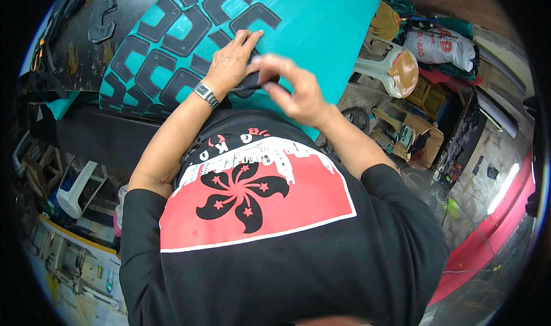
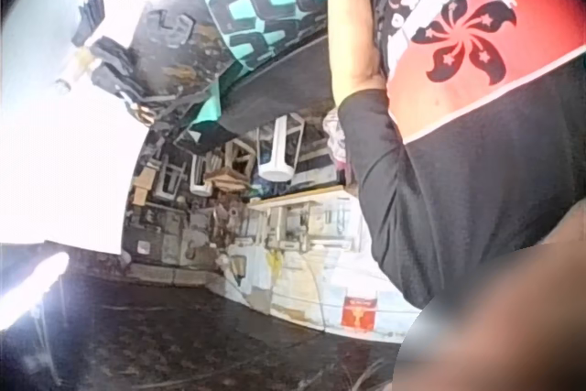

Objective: The person places black U-shaped stickers onto a teal board, pressing each into place. They then use scissors to trim the excess teal material around the applied stickers.

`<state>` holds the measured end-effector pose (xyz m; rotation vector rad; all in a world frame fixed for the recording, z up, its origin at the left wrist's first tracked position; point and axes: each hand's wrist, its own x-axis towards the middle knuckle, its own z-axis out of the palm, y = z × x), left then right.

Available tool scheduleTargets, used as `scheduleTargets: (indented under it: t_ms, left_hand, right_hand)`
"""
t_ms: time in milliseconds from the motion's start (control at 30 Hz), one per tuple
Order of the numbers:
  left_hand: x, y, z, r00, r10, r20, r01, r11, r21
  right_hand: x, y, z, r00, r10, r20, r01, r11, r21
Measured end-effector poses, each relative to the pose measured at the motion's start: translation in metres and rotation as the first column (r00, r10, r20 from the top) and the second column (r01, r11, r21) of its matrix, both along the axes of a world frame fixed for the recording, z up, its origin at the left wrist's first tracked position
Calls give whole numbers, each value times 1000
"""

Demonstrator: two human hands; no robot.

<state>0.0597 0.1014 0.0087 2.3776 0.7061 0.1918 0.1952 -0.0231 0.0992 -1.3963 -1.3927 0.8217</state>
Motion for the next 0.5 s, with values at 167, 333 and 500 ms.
scheduleTargets:
  t_ms: [167,333,500]
  left_hand:
    - [-10,-7,-8,986,80,146,-43,970,-238]
    - [-12,-7,-12,960,192,206,-91,903,-420]
    - [-1,7,-10,981,177,72,-122,870,-477]
  right_hand:
    - [46,25,-48,888,-316,-335,169,900,-402]
    - [65,31,-79,940,-278,-199,186,904,-385]
    - [73,38,-89,961,-268,-68,229,909,-348]
